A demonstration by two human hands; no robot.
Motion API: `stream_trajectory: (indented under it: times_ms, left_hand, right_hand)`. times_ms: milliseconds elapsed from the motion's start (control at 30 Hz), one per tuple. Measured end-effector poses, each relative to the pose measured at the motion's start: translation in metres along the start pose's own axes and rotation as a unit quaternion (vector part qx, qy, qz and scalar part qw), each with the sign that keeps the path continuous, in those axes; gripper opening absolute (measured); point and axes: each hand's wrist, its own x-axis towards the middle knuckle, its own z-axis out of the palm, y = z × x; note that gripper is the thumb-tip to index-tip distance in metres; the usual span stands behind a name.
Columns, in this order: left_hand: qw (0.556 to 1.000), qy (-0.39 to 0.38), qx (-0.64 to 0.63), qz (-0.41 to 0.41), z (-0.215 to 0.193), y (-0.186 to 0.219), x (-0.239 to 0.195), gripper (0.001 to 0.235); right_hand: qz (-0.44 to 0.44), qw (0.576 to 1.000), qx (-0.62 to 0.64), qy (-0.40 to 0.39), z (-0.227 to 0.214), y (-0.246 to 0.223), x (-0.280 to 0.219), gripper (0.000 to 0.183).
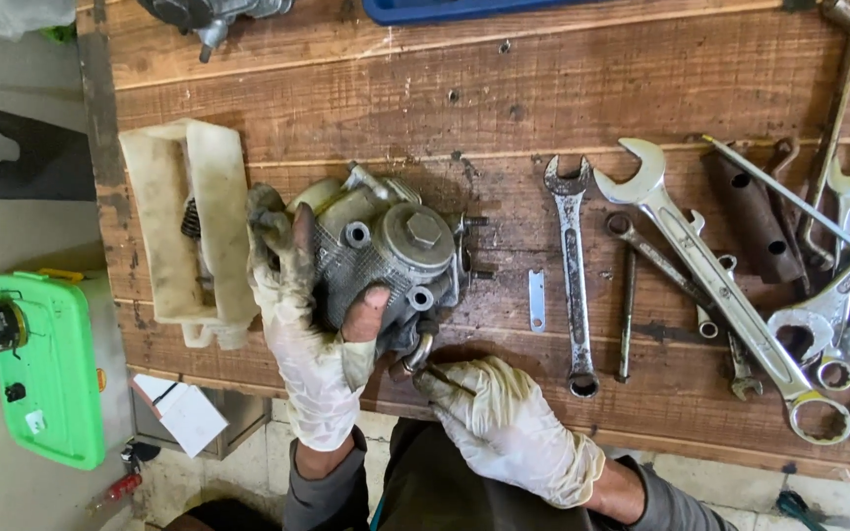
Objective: Cleaning and inspecting a motorcycle engine cylinder head using a pick tool and wrenches at a workbench.
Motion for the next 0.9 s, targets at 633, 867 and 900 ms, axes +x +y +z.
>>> stream_trajectory:
  times_ms: [633,867,900]
  left_hand:
    - [0.977,-0.141,-0.152,0.045,-0.049,-0.018,0.052,0.090]
    - [0.914,-0.166,-0.353,-0.107,-0.002,-0.104,0.074,0.076]
    - [0.876,-0.161,-0.429,-0.147,0.006,-0.110,0.075,0.060]
  right_hand:
    - [0.129,0.976,0.022,0.174,0.012,-0.018,-0.013,0.070]
    - [0.036,0.974,-0.190,0.118,0.022,-0.038,0.036,0.074]
    - [-0.014,0.962,-0.224,0.153,0.030,-0.031,0.036,0.069]
